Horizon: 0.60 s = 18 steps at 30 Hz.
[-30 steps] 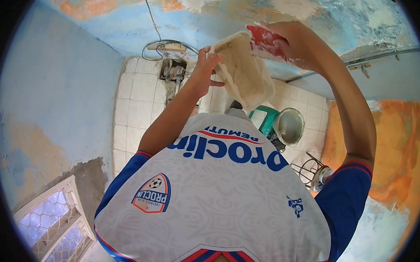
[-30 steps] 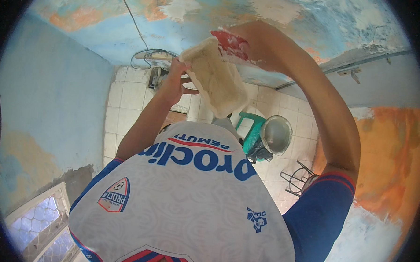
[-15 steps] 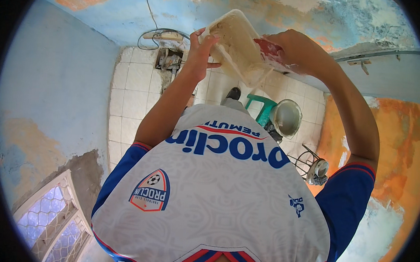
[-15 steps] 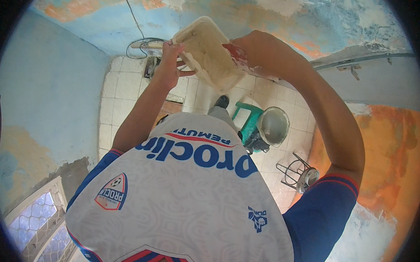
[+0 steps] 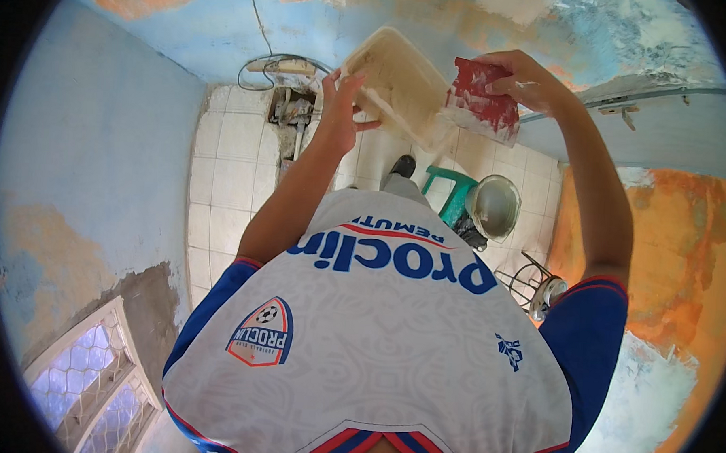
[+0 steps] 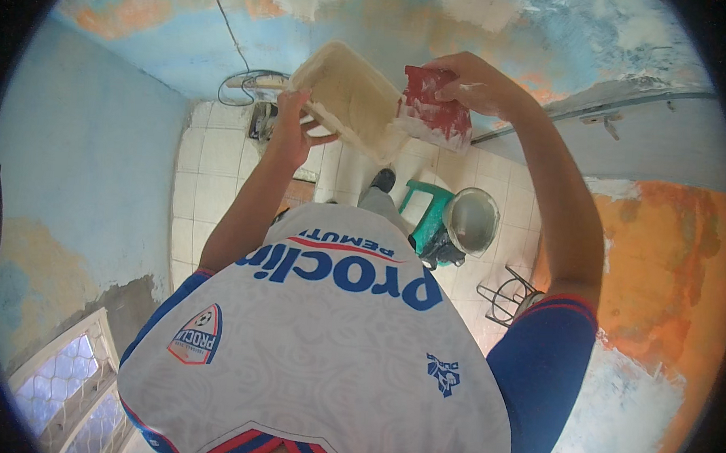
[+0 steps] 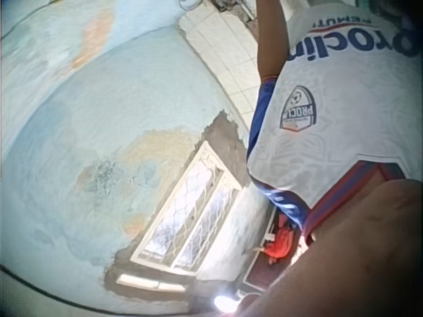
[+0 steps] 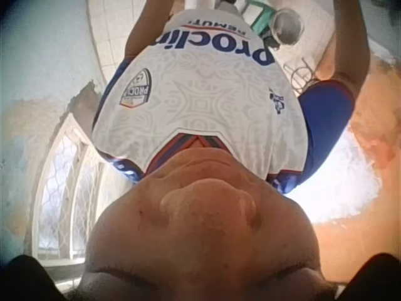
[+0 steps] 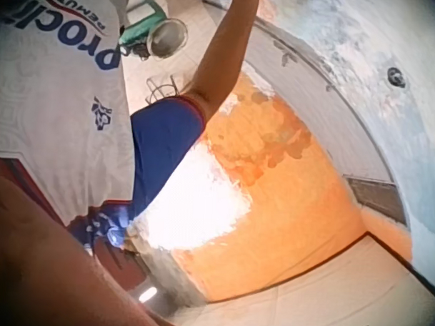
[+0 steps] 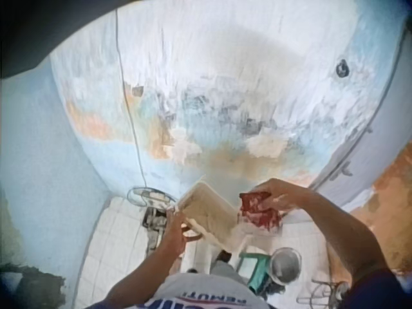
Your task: The person applies plaster to a ceiling using a spreader, taking more plaster from a container and occasionally dipping a hand into a bucket.
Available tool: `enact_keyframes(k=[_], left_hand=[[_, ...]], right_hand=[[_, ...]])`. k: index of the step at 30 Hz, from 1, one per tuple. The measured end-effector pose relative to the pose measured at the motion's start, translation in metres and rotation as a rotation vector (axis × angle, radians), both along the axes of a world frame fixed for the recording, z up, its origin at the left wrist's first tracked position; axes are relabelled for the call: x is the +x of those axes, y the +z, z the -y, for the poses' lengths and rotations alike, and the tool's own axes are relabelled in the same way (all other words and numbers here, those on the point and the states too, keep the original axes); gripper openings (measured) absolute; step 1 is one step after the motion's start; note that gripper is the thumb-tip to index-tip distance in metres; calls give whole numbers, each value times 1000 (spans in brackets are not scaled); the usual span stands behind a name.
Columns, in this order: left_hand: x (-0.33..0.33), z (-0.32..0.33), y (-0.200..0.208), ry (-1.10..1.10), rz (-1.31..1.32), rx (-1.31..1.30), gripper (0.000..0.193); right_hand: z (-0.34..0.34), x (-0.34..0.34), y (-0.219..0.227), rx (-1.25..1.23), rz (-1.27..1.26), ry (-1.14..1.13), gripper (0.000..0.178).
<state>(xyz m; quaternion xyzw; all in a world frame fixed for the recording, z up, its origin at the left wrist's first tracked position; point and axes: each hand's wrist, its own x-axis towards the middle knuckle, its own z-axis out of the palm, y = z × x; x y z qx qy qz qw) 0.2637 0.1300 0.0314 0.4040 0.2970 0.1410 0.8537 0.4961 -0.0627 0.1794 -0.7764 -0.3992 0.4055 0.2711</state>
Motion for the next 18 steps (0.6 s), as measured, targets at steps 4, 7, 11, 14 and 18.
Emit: enact_keyframes(k=[4, 7, 11, 14, 18], left_hand=[[1, 2, -16, 13, 15, -90, 89], [9, 5, -28, 17, -7, -164, 93], [26, 8, -30, -37, 14, -194, 91], [52, 14, -35, -53, -12, -180, 91], [96, 30, -27, -81, -41, -184, 94]], right_hand=[[34, -1, -27, 322, -513, -391, 52], [49, -15, -69, 649, -825, -529, 49], [55, -29, -100, 849, -909, -666, 51], [61, -27, -93, 855, -836, -734, 53], [84, -4, -87, 977, -824, -808, 59]])
